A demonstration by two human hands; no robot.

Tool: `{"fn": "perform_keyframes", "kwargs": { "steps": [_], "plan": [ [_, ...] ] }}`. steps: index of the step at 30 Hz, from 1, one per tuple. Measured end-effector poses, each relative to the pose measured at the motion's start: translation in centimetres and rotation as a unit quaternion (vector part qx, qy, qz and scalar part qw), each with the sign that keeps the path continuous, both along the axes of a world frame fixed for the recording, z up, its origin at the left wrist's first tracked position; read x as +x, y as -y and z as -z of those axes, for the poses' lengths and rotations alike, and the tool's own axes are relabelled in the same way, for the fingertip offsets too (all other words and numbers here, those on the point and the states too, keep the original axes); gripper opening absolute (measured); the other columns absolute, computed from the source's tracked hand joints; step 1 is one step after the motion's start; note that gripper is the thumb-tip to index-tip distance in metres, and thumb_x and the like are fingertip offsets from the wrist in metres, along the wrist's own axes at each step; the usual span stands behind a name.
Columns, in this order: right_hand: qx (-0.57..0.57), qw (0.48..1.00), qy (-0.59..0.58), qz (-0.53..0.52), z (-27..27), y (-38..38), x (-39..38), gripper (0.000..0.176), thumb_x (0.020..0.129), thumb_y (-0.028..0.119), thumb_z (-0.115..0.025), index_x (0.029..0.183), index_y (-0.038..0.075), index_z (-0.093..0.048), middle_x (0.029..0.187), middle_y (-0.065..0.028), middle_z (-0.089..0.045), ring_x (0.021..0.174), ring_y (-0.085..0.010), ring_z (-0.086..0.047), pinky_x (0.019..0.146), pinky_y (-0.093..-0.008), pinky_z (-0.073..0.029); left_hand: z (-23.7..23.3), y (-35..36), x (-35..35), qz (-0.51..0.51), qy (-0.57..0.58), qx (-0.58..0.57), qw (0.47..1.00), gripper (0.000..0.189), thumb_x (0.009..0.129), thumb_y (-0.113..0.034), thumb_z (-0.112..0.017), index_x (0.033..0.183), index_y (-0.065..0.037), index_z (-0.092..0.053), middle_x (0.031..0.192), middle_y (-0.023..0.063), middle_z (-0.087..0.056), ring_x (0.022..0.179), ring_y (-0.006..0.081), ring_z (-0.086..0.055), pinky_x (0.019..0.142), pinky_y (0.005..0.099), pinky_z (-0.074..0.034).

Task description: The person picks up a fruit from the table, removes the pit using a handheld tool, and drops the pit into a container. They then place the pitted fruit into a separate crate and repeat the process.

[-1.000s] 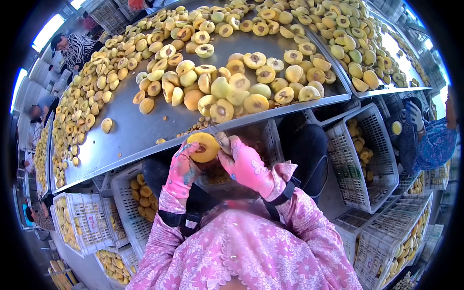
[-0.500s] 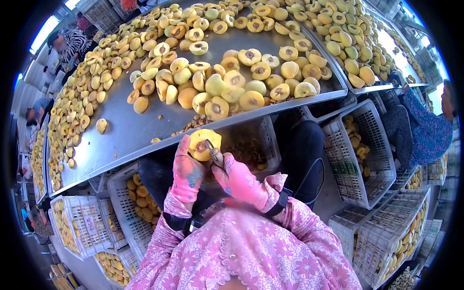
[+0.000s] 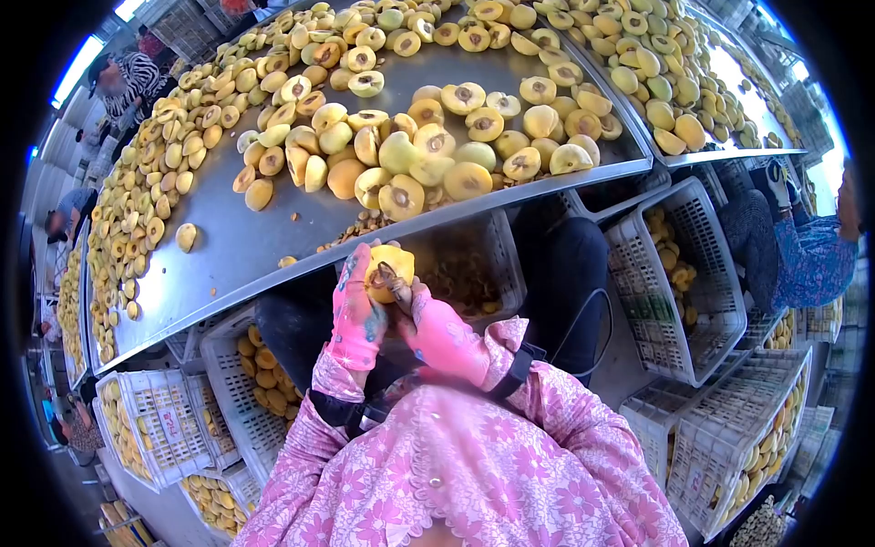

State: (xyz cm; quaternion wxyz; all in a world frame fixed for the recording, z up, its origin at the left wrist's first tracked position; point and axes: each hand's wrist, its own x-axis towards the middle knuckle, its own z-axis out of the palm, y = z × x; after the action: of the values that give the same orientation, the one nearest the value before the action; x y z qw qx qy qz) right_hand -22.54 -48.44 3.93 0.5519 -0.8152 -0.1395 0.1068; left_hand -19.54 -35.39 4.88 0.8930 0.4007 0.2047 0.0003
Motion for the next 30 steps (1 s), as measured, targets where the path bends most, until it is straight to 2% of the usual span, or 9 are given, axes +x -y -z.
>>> {"fn": "perform_keyframes", "kwargs": {
  "steps": [6,10,11,14,22,25,27,29,30],
  "plan": [
    [-0.062,0.975,-0.196,-0.088,-1.7,1.1,1.4,0.025,0.084,0.012,-0.054,0.099,-0.002,-0.040,0.071,-0.0230,-0.056,0.069,-0.0440,-0.057,0.057,-0.0438,-0.044,2.6,-0.7,0.5,0.016,-0.040,0.120,0.992,0.024,0.087,-0.017,-0.062,0.106,-0.002,-0.059,0.102,0.0118,-0.064,0.088,0.0205,-0.063,0.077,0.0309,-0.052],
    [-0.054,0.992,-0.057,-0.098,1.3,1.1,0.9,0.027,0.097,0.027,-0.038,0.097,0.003,-0.050,0.069,-0.0039,-0.051,0.058,-0.0184,-0.046,0.059,-0.0337,-0.043,3.5,-0.5,0.6,0.005,-0.020,0.135,0.991,0.022,0.087,-0.020,-0.064,0.099,-0.002,-0.061,0.098,0.0072,-0.065,0.082,0.0110,-0.060,0.072,0.0234,-0.049],
    [0.001,0.982,-0.156,-0.103,0.0,1.1,1.2,0.025,0.097,0.027,-0.040,0.097,0.004,-0.050,0.069,-0.0030,-0.050,0.057,-0.0168,-0.046,0.057,-0.0320,-0.042,3.5,-0.3,0.6,-0.006,-0.019,0.118,0.993,0.022,0.087,-0.020,-0.064,0.099,-0.002,-0.061,0.097,0.0072,-0.065,0.081,0.0118,-0.060,0.071,0.0241,-0.049],
    [0.126,0.908,-0.378,-0.131,-2.8,1.1,2.1,0.021,0.095,0.025,-0.044,0.095,0.005,-0.050,0.068,-0.0001,-0.048,0.056,-0.0116,-0.045,0.053,-0.0265,-0.038,2.7,0.1,0.3,0.003,-0.026,0.099,0.995,0.027,0.089,-0.025,-0.060,0.107,-0.004,-0.057,0.101,0.0114,-0.064,0.084,0.0211,-0.063,0.071,0.0321,-0.054],
    [0.352,0.751,-0.520,-0.205,-2.9,2.4,2.2,0.015,0.088,0.021,-0.054,0.085,0.007,-0.050,0.065,0.0048,-0.048,0.050,-0.0045,-0.043,0.045,-0.0190,-0.033,1.3,0.4,-0.5,0.103,-0.037,-0.065,0.992,0.038,0.091,-0.036,-0.052,0.117,-0.008,-0.050,0.108,0.0141,-0.061,0.095,0.0298,-0.061,0.074,0.0459,-0.055],
    [0.288,0.804,-0.457,-0.250,-3.5,2.7,2.4,0.022,0.084,0.023,-0.056,0.078,0.003,-0.048,0.052,0.0005,-0.045,0.038,-0.0076,-0.041,0.035,-0.0205,-0.033,1.0,-1.4,0.0,0.017,-0.053,-0.183,0.982,0.035,0.091,-0.035,-0.052,0.114,-0.008,-0.051,0.106,0.0136,-0.061,0.096,0.0305,-0.061,0.073,0.0461,-0.055],
    [0.305,0.795,-0.461,-0.248,-4.1,3.2,2.8,0.023,0.083,0.024,-0.057,0.082,0.002,-0.049,0.054,-0.0007,-0.047,0.039,-0.0083,-0.044,0.036,-0.0191,-0.033,-0.1,-4.9,-0.2,-0.064,-0.005,-0.073,0.995,0.032,0.091,-0.032,-0.054,0.111,-0.007,-0.052,0.103,0.0142,-0.061,0.094,0.0311,-0.061,0.070,0.0517,-0.055],
    [0.145,0.917,-0.329,-0.171,1.1,1.6,2.7,0.024,0.083,0.023,-0.057,0.089,0.001,-0.052,0.061,-0.0050,-0.056,0.042,-0.0148,-0.047,0.040,-0.0237,-0.038,-2.4,-9.8,-1.5,-0.136,0.040,0.024,0.990,0.029,0.091,-0.028,-0.054,0.109,-0.005,-0.053,0.105,0.0166,-0.059,0.093,0.0310,-0.061,0.066,0.0524,-0.057],
    [-0.128,0.923,-0.246,-0.266,3.6,1.3,2.6,0.037,0.082,0.030,-0.060,0.105,0.003,-0.051,0.087,-0.0088,-0.059,0.068,-0.0207,-0.055,0.061,-0.0294,-0.042,-2.2,-13.4,-2.4,-0.159,0.041,0.095,0.982,0.029,0.090,-0.027,-0.056,0.110,-0.005,-0.054,0.105,0.0170,-0.059,0.094,0.0319,-0.061,0.063,0.0497,-0.058]
  ]
}}
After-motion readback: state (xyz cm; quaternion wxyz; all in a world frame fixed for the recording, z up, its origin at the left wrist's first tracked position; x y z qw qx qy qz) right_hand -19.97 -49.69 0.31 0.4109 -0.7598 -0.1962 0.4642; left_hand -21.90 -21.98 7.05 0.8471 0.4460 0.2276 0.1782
